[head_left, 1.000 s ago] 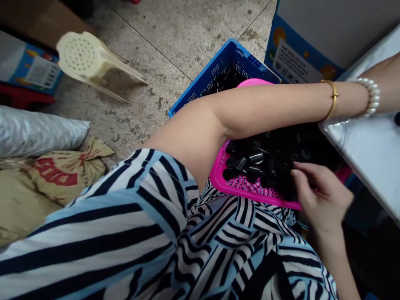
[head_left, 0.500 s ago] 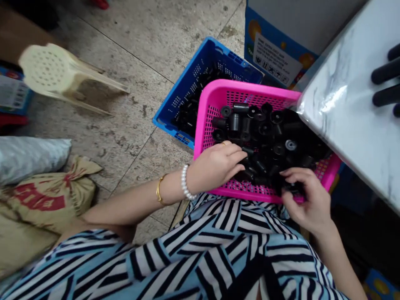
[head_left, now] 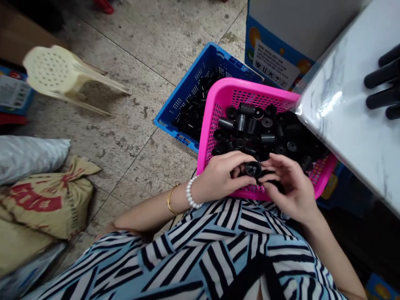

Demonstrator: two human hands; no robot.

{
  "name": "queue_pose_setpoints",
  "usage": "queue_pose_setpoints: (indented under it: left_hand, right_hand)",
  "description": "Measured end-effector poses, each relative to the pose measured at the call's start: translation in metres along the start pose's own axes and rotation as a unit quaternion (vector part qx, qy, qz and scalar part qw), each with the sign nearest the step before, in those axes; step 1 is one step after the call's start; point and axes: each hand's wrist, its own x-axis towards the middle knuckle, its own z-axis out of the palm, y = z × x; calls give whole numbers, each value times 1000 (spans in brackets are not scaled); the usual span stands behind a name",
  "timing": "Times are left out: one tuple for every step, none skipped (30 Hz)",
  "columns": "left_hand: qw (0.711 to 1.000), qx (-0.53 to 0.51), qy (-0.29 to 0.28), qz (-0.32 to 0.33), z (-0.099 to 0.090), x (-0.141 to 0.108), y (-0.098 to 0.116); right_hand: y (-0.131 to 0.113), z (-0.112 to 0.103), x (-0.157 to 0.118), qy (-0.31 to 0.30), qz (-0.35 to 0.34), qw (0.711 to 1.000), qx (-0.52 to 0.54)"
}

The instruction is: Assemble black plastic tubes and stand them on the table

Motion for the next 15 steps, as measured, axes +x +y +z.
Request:
queue_pose_setpoints:
  left_hand:
    - [999, -12, 27, -15, -2, -1, -1]
    - [998, -28, 55, -29, -4, -1, -2]
    - [995, -48, 81, -44, -6, -2, -2]
    - [991, -71, 102, -56, -6, -3, -2]
    - [987, -95, 114, -67, -6, -3, -2]
    - [983, -116, 118, -73, -5, -4, -2]
    - [981, -134, 115, -76, -4, -4, -2]
    - [981, -144, 108, -76, -2, -5, -3]
    - [982, -144, 96, -76, -1, -6, -4]
    - [984, -136, 85, -75, 1, -7, -5]
    - [988, -119, 72, -73, 2, -9, -6]
    - [991, -97, 58, -70, 2, -10, -7]
    - [995, -72, 41, -64, 2, -12, -7]
    - [997, -48, 22, -54, 1, -13, -8]
    - [999, -30, 2, -42, 1, -14, -8]
  right_hand:
    - [3, -3, 6, 7, -6, 999, -48]
    - [6, -4, 11, 14, -13, 992, -125]
    - [8, -4, 16, 13, -20, 976, -218]
    - [10, 0, 20, -1, -26, 950, -312]
    - [11, 5, 23, -26, -28, 918, -396]
    - [11, 12, 26, -55, -25, 884, -463]
    - [11, 19, 28, -82, -18, 854, -514]
    - [10, 25, 30, -101, -8, 830, -548]
    - [9, 28, 31, -113, 4, 816, -567]
    - [8, 29, 32, -118, 19, 812, -572]
    - [6, 26, 33, -116, 32, 819, -561]
    - [4, 20, 32, -110, 39, 839, -531]
    - [2, 12, 30, -101, 41, 870, -482]
    - [-1, 3, 27, -90, 40, 904, -415]
    - [-3, -5, 23, -79, 39, 937, -338]
